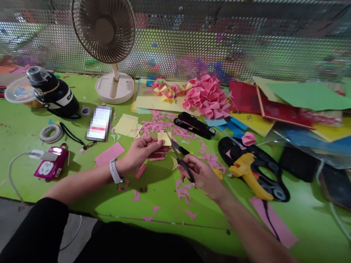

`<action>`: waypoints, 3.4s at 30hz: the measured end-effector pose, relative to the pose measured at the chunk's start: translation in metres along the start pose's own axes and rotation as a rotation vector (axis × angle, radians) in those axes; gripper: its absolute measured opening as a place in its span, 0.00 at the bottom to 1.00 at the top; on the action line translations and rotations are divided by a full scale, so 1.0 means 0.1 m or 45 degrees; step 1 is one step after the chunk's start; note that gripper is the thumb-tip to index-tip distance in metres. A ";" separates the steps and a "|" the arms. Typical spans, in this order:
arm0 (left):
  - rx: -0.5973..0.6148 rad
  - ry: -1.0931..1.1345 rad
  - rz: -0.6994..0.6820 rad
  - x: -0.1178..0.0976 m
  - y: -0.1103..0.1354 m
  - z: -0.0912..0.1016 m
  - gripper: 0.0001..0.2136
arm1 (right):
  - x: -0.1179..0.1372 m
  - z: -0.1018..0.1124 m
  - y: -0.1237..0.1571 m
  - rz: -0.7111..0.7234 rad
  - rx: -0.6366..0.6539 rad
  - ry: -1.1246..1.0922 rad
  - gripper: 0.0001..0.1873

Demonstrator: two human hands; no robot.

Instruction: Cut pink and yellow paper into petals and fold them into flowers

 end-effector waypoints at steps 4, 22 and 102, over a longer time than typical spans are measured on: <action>0.002 0.004 -0.024 -0.01 -0.01 0.02 0.15 | -0.03 0.00 0.00 -0.023 -0.001 -0.005 0.28; -0.009 -0.056 0.032 -0.03 -0.01 0.01 0.14 | -0.10 0.02 -0.02 -0.023 0.021 -0.015 0.27; -0.035 -0.019 0.000 -0.32 -0.10 0.09 0.11 | -0.43 0.54 -0.24 -0.006 -0.635 0.506 0.21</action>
Point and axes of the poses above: each hand's wrist, its own y-axis away from the middle knuckle, its own z-axis out of the back of the hand, x = y × z, the point moved 2 cm from there along -y, towards the middle knuckle, and after that the axes turned 15 degrees about y, right-handed, at the moved point
